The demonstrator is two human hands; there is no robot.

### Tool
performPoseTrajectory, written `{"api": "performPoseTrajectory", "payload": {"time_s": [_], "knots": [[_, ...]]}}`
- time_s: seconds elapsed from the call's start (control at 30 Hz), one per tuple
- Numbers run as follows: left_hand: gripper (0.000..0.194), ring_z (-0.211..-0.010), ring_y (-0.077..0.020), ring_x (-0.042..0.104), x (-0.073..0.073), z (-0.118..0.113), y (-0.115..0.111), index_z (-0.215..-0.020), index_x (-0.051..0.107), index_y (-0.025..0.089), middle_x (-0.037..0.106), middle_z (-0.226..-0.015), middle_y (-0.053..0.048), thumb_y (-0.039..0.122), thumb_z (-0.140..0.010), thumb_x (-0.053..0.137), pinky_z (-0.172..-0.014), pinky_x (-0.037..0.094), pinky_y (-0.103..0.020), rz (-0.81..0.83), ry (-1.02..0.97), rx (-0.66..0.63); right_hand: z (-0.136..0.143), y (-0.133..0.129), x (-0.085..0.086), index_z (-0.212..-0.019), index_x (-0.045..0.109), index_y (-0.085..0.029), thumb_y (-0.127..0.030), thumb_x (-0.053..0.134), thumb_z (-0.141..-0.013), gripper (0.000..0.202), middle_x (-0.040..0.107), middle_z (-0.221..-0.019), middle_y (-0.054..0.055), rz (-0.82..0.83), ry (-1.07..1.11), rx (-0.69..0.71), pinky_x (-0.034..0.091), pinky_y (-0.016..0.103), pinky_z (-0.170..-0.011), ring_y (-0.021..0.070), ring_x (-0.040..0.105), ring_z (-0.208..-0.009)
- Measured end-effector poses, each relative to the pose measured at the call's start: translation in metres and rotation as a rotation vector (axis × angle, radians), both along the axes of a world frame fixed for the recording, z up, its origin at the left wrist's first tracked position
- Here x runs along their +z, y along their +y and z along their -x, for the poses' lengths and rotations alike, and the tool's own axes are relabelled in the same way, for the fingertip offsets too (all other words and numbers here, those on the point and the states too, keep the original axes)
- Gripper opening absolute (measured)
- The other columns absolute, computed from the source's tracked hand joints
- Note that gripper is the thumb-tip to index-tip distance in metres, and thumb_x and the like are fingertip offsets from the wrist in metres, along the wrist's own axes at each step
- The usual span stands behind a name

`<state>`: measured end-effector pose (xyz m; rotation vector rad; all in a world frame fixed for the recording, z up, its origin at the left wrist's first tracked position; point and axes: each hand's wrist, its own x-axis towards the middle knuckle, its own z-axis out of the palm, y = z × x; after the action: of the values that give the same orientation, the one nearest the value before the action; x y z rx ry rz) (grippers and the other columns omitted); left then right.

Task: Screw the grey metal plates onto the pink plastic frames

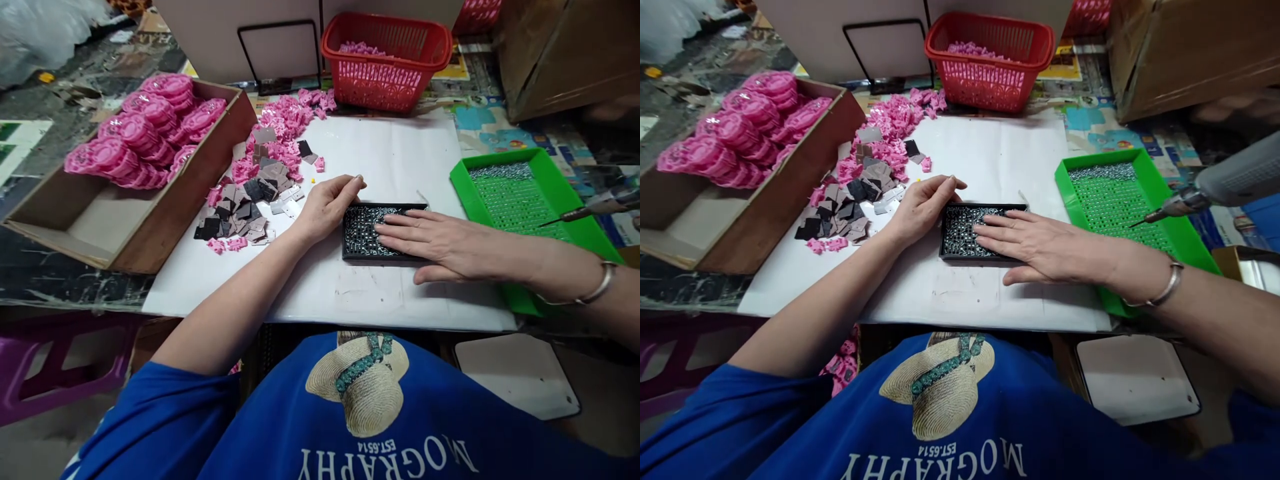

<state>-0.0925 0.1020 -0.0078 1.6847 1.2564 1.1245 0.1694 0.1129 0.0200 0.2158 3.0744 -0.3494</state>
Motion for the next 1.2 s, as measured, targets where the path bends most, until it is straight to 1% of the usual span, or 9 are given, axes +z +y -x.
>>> {"api": "performPoseTrajectory", "payload": {"time_s": [0.13,0.33,0.43,0.6,0.73,0.83,0.93,1.0,1.2], "knots": [[0.048,-0.076,-0.0124,0.061,-0.001,0.0,0.001,-0.096,0.07,0.014,0.066,-0.079,-0.002,0.054,-0.1,0.045,-0.075,0.045,-0.024,0.003,0.003,0.006,-0.014,0.0,0.006,-0.159,0.007,-0.028,-0.051,0.044,-0.099,0.074,0.025,-0.165,0.008,0.002,-0.027,0.02,0.027,0.056,-0.123,0.0278,0.027,-0.152],[0.051,-0.077,-0.0123,0.062,0.0,0.0,0.001,-0.097,0.071,0.014,0.068,-0.08,-0.003,0.057,-0.099,0.044,-0.076,0.046,-0.023,0.013,0.017,0.005,0.02,0.002,-0.007,-0.16,0.012,-0.023,-0.062,0.043,-0.095,0.082,0.02,-0.166,0.011,0.078,-0.002,0.113,0.022,0.057,-0.125,0.0291,0.02,-0.154],[0.052,-0.078,-0.0128,0.063,0.0,0.0,0.001,-0.098,0.071,0.014,0.069,-0.082,-0.004,0.059,-0.099,0.043,-0.078,0.046,-0.024,0.02,0.017,0.005,0.03,0.002,-0.011,-0.159,0.015,-0.019,-0.066,0.046,-0.092,0.088,0.021,-0.165,0.014,0.057,0.014,0.063,0.022,0.058,-0.124,0.0311,0.019,-0.154],[0.055,-0.077,-0.0136,0.063,0.0,-0.001,0.002,-0.097,0.072,0.015,0.068,-0.079,-0.003,0.06,-0.099,0.04,-0.077,0.047,-0.025,0.028,0.005,0.013,0.031,-0.003,-0.011,-0.159,0.017,-0.012,-0.069,0.04,-0.092,0.091,0.019,-0.164,0.021,0.009,0.068,-0.123,0.026,0.059,-0.123,0.0348,0.019,-0.154],[0.06,-0.076,-0.0137,0.063,0.001,-0.001,0.002,-0.098,0.072,0.014,0.068,-0.077,-0.003,0.063,-0.099,0.037,-0.076,0.047,-0.025,0.042,-0.002,0.03,0.047,-0.01,-0.011,-0.157,0.022,-0.007,-0.068,0.037,-0.093,0.09,0.021,-0.163,0.024,0.021,0.068,-0.133,0.027,0.057,-0.123,0.0346,0.021,-0.154],[0.062,-0.078,-0.0142,0.063,0.001,-0.001,0.002,-0.097,0.073,0.014,0.068,-0.078,-0.003,0.063,-0.099,0.035,-0.076,0.048,-0.025,0.056,-0.011,0.042,0.056,-0.014,-0.009,-0.152,0.032,-0.001,-0.069,0.037,-0.092,0.091,0.028,-0.159,0.029,0.003,0.045,-0.139,0.031,0.061,-0.12,0.0386,0.027,-0.15],[0.059,-0.077,-0.0142,0.064,0.0,-0.002,0.003,-0.096,0.073,0.016,0.068,-0.076,-0.002,0.06,-0.101,0.034,-0.078,0.048,-0.026,0.059,-0.04,0.041,0.054,-0.015,-0.002,-0.144,0.047,-0.003,-0.065,0.034,-0.095,0.08,0.046,-0.149,0.027,-0.022,0.068,-0.171,0.041,0.061,-0.113,0.0387,0.043,-0.14],[0.059,-0.076,-0.0141,0.064,-0.001,-0.003,0.004,-0.095,0.073,0.015,0.068,-0.074,-0.002,0.059,-0.101,0.033,-0.078,0.048,-0.027,0.049,-0.064,0.038,0.053,-0.015,0.001,-0.139,0.052,-0.004,-0.061,0.033,-0.097,0.073,0.052,-0.142,0.026,-0.035,0.104,-0.209,0.045,0.058,-0.11,0.0369,0.049,-0.134],[0.063,-0.078,-0.0145,0.065,-0.002,-0.003,0.004,-0.093,0.072,0.015,0.068,-0.076,-0.004,0.063,-0.1,0.032,-0.079,0.049,-0.027,0.062,-0.104,0.043,0.07,-0.01,-0.002,-0.149,0.04,-0.009,-0.063,0.037,-0.095,0.076,0.042,-0.153,0.023,-0.068,0.096,-0.215,0.039,0.061,-0.114,0.037,0.04,-0.141]]}}
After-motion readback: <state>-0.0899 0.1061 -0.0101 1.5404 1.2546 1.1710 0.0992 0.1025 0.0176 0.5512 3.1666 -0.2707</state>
